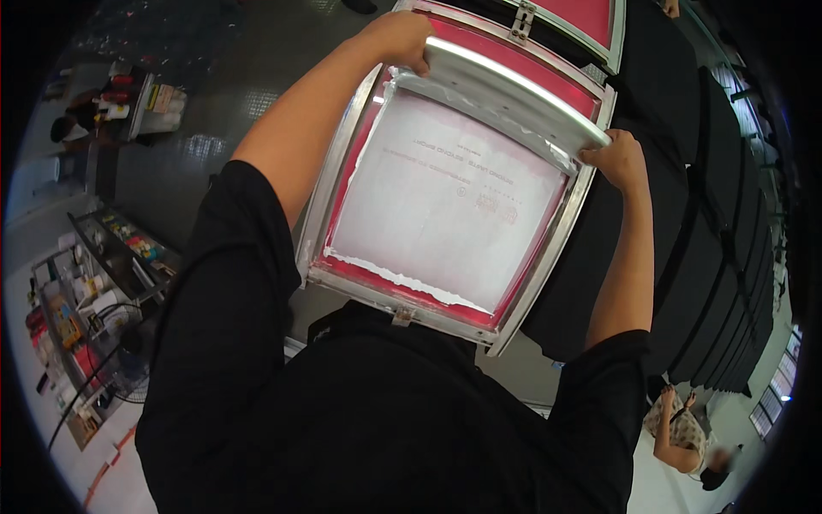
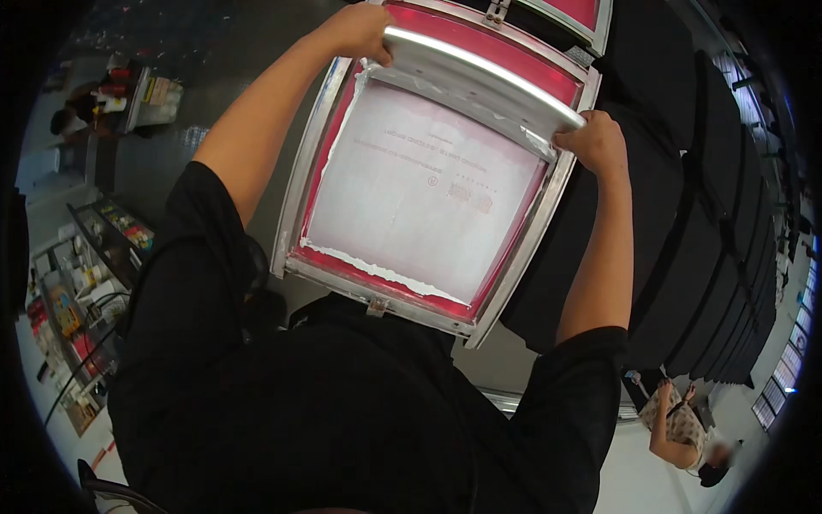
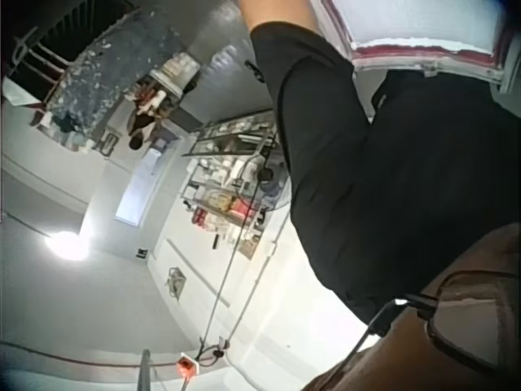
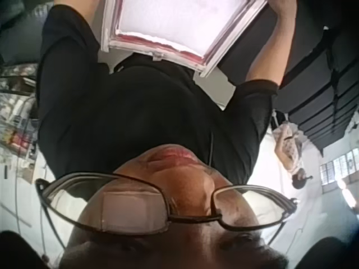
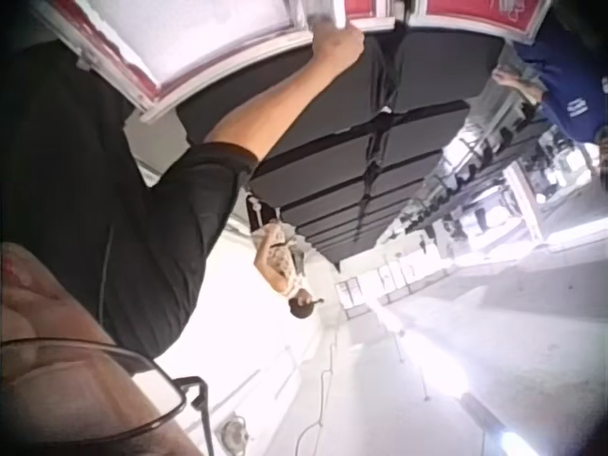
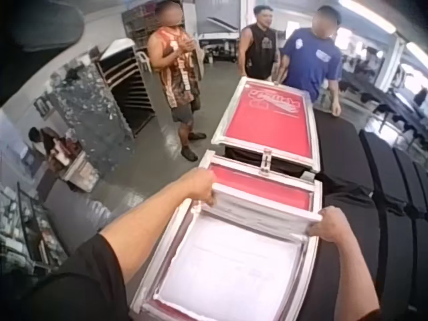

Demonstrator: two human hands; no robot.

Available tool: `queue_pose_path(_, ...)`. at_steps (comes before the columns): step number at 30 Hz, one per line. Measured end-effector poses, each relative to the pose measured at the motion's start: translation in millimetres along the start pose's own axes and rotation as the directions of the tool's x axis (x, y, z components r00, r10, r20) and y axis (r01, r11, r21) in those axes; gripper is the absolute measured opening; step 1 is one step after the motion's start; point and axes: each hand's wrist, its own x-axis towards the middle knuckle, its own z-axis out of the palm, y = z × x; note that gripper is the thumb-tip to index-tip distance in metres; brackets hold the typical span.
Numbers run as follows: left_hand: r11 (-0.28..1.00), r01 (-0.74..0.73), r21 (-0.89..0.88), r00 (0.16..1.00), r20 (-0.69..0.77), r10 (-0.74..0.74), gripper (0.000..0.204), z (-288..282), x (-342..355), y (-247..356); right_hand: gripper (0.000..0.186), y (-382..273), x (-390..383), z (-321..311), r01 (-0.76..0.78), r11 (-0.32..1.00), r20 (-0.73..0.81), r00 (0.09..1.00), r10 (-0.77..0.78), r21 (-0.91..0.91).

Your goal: Applying white ink to a screen and using a squeegee to print designs onto t-shirts.

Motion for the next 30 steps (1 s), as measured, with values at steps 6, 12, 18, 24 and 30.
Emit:
queue_pose_path(6,0.983,-0.020,0.181,0.746,-0.652,0.135,0.045,36,-33,19,0.066,-2,22,10,0.064,0.989,0.137,0.989,-0.046,-0.133)
queue_pose_path(12,0.573,0.224,-0.788,0.832,0.461,0.309,0.043,160,-244,116,0.066,-40,36,26,0.408,0.908,0.052,0.913,-0.405,-0.097)
queue_pose_path(18,0.299,0.500,-0.813,0.839,0.540,0.065,0.049,248,-382,207,0.036,-80,40,47,0.502,0.864,0.137,0.855,-0.501,0.031)
queue_pose_path(24,0.252,0.348,-0.903,0.936,0.317,-0.153,0.042,284,-396,221,0.031,-78,-57,92,0.497,0.868,0.029,0.867,-0.497,0.004)
queue_pose_path(30,0.288,0.301,-0.909,0.953,0.278,-0.120,0.039,286,-396,220,0.034,-93,-257,155,0.458,0.887,0.070,0.888,-0.454,-0.061)
